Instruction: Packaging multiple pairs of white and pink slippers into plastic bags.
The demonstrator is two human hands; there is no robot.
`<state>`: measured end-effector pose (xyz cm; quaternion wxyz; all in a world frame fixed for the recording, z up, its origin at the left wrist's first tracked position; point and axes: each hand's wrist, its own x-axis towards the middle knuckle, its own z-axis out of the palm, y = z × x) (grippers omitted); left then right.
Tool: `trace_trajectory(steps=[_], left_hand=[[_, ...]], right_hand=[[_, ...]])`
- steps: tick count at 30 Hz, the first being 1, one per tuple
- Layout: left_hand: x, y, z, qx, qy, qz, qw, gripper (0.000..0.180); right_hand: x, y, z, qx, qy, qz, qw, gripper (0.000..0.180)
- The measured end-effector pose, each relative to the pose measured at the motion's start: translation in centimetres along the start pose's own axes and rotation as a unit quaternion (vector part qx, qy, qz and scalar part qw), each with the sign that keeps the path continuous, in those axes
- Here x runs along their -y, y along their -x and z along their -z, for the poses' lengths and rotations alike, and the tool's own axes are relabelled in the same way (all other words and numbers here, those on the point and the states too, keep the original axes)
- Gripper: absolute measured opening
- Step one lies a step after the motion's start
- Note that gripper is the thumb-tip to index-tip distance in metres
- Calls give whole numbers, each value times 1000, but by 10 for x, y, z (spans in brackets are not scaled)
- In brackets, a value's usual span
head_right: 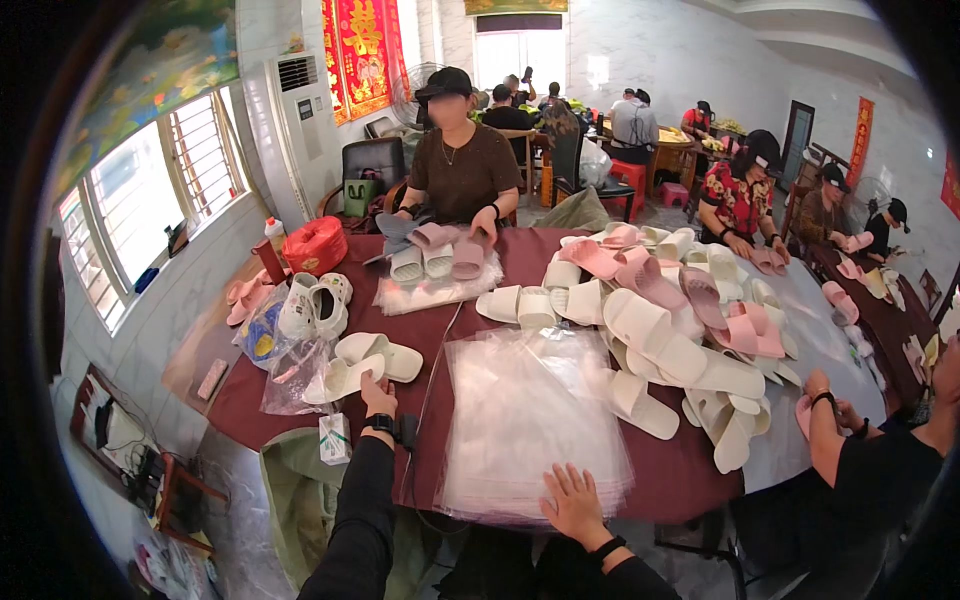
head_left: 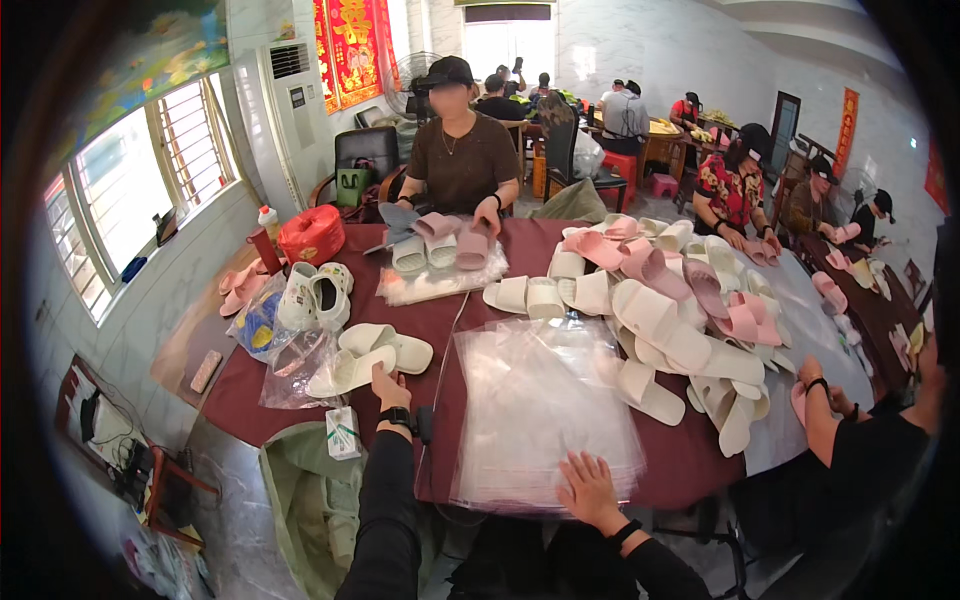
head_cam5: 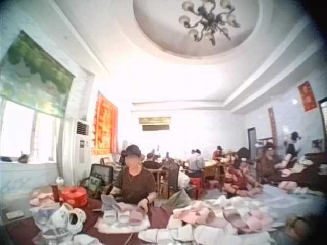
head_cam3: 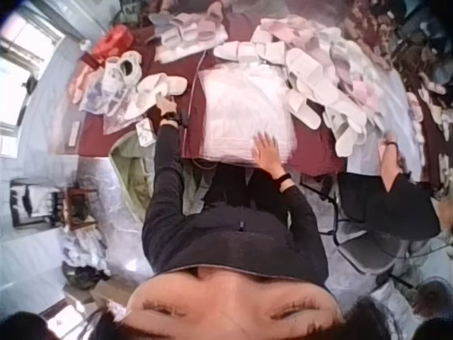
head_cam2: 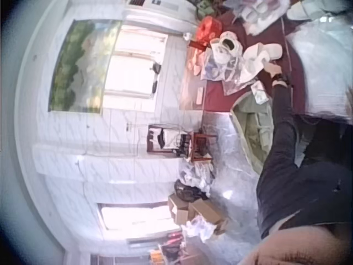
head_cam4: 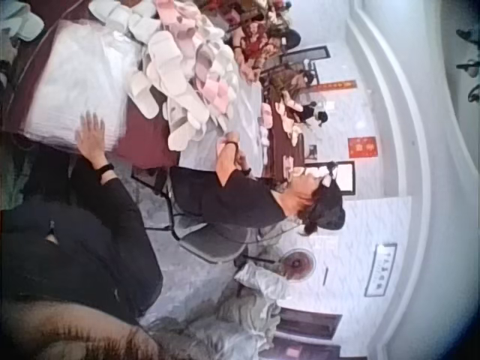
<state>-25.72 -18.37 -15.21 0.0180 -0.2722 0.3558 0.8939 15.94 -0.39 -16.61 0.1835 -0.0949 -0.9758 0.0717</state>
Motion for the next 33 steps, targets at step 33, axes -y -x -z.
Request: trace_trajectory(steps=[33], left_hand=[[26,-28,-49,21,93,-50,994,40]], right_hand=[[3,1,-4,30,-9,-9,999,50]])
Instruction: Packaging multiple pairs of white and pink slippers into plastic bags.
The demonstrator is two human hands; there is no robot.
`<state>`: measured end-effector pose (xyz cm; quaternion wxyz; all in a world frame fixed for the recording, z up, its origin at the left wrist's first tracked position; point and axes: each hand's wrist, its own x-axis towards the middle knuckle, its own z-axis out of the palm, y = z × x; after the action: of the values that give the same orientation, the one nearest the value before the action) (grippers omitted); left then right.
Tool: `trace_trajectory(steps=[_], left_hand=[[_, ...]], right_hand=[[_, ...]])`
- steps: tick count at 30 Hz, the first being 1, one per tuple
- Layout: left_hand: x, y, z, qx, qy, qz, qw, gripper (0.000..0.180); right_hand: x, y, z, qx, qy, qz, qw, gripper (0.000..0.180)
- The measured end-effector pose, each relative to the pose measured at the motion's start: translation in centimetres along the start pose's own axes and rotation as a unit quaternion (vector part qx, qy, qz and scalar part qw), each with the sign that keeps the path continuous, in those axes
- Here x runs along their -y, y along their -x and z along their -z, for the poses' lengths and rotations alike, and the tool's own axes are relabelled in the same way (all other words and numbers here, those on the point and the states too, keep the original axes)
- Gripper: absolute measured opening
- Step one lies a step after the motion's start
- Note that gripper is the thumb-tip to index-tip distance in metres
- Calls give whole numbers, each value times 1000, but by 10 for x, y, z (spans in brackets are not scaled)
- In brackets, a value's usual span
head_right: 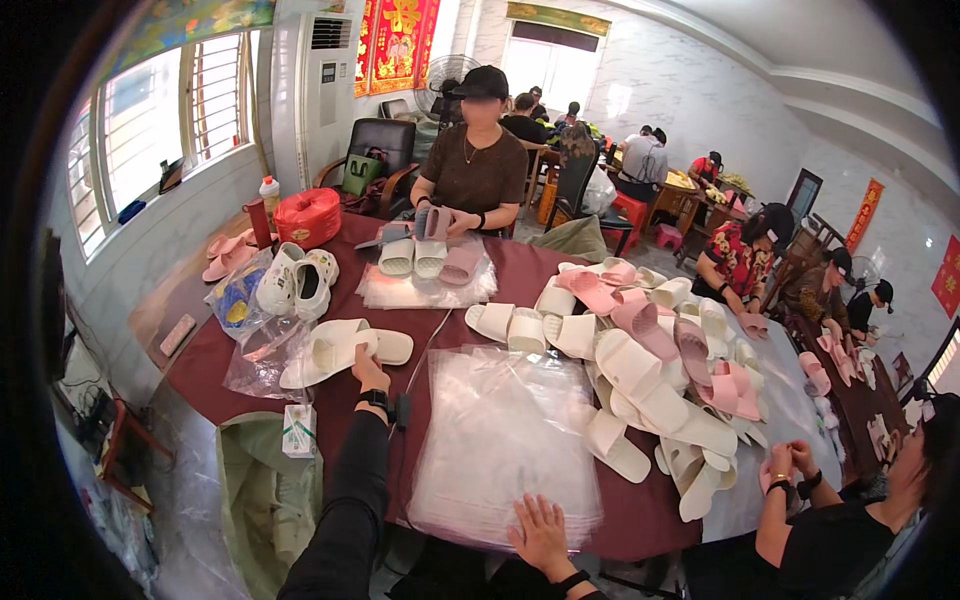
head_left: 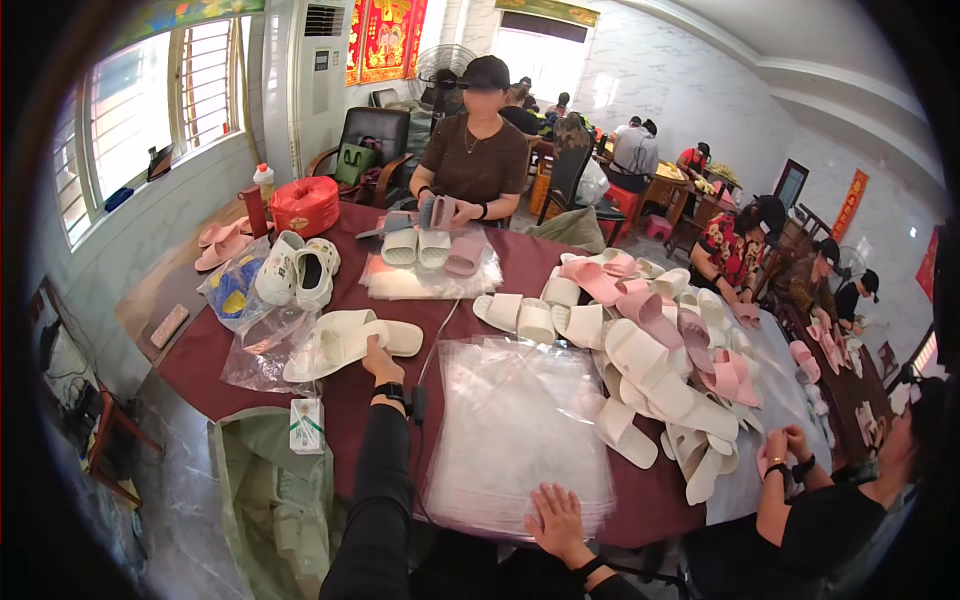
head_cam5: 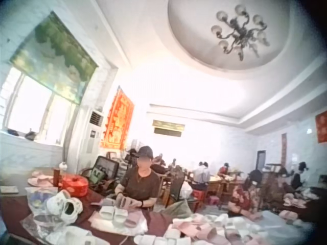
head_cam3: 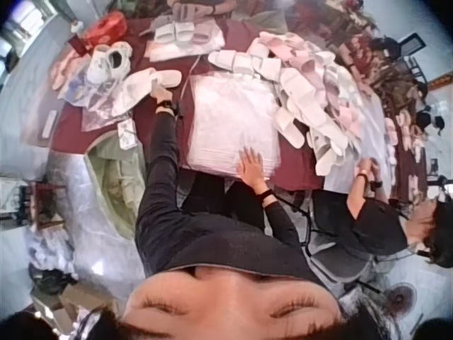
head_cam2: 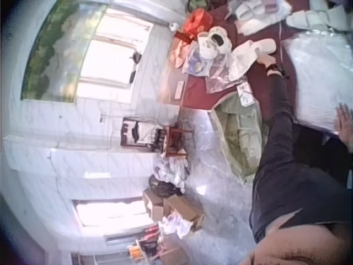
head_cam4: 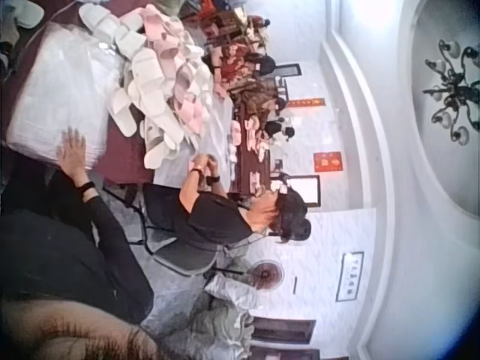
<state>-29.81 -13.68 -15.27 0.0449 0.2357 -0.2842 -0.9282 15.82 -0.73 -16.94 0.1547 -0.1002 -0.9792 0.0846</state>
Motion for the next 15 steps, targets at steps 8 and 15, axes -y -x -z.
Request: trace_trajectory(steps=[8,15], left_hand=[[10,2,-5,69,38,73,994,33],[-7,80,-65,287,-46,122,949,26]], right_hand=[[0,3,-1,-4,2,4,1000,51],[-4,1,0,1,-7,11,1000,50]])
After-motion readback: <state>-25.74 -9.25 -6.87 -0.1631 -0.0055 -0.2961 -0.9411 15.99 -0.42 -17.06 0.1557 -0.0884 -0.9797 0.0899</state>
